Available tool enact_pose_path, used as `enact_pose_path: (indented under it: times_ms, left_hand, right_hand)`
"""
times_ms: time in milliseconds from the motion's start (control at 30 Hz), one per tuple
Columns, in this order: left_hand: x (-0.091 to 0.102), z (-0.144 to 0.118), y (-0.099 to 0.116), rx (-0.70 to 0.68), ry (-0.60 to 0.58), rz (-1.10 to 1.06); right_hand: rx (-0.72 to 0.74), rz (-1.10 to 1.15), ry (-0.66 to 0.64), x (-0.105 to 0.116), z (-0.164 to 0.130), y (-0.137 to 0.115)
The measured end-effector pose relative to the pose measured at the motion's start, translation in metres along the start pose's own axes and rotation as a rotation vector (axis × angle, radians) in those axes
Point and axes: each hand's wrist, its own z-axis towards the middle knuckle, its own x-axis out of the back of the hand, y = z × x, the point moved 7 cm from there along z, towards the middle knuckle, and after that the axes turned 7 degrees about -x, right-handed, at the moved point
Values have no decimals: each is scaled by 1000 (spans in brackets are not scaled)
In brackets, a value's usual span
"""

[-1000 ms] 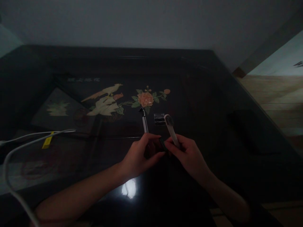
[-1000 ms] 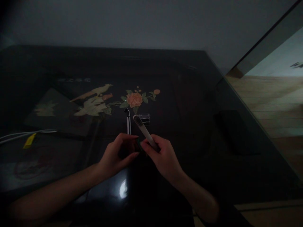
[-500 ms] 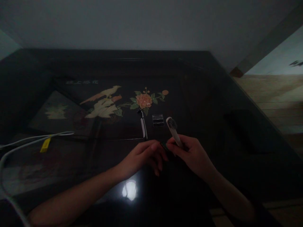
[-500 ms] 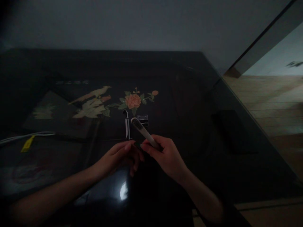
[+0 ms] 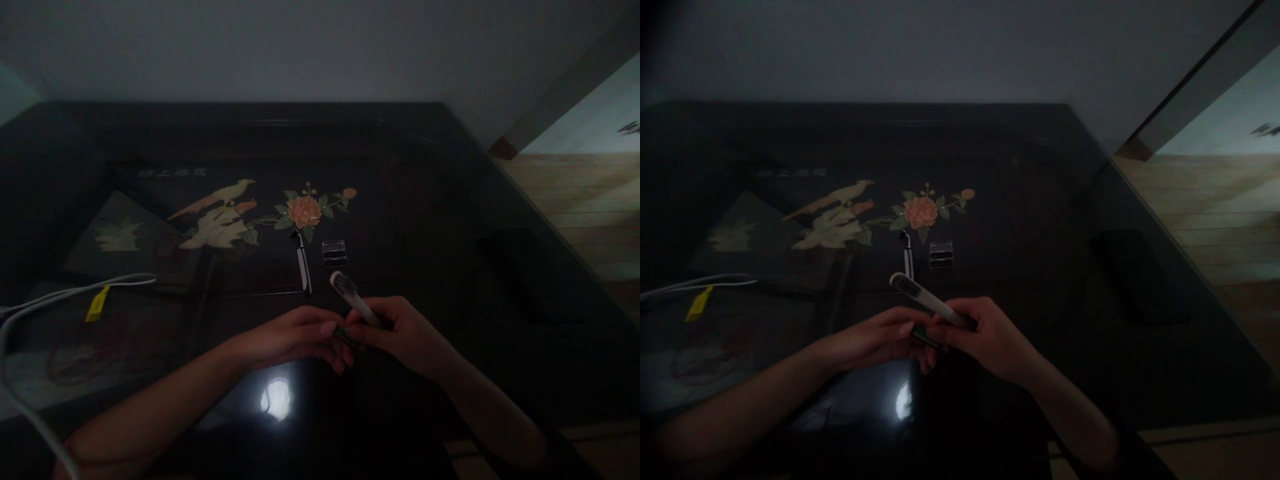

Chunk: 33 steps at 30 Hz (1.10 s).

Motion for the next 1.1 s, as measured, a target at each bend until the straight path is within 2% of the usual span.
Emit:
enact_pose_path:
  times_ms: [300, 500, 667, 800, 933, 1100]
  left_hand:
    - [-1, -3, 1, 66, -37, 68]
    - [6, 2, 7, -96, 109, -37]
    - [4, 4, 8, -113, 111, -39]
    - [2, 3, 10, -106, 121, -24]
    - [1, 3, 13, -122, 127, 6]
    - [2, 2, 18, -176, 136, 177]
  right_hand:
    - [40, -123, 7, 0, -2, 3]
    - [250, -231, 298, 13, -8, -13]
    - [426, -337, 426, 11, -13, -21]
    - [462, -366, 430, 10, -14, -21]
    - [432, -365, 398, 10, -14, -21]
    - [381, -367, 359, 10, -13, -22]
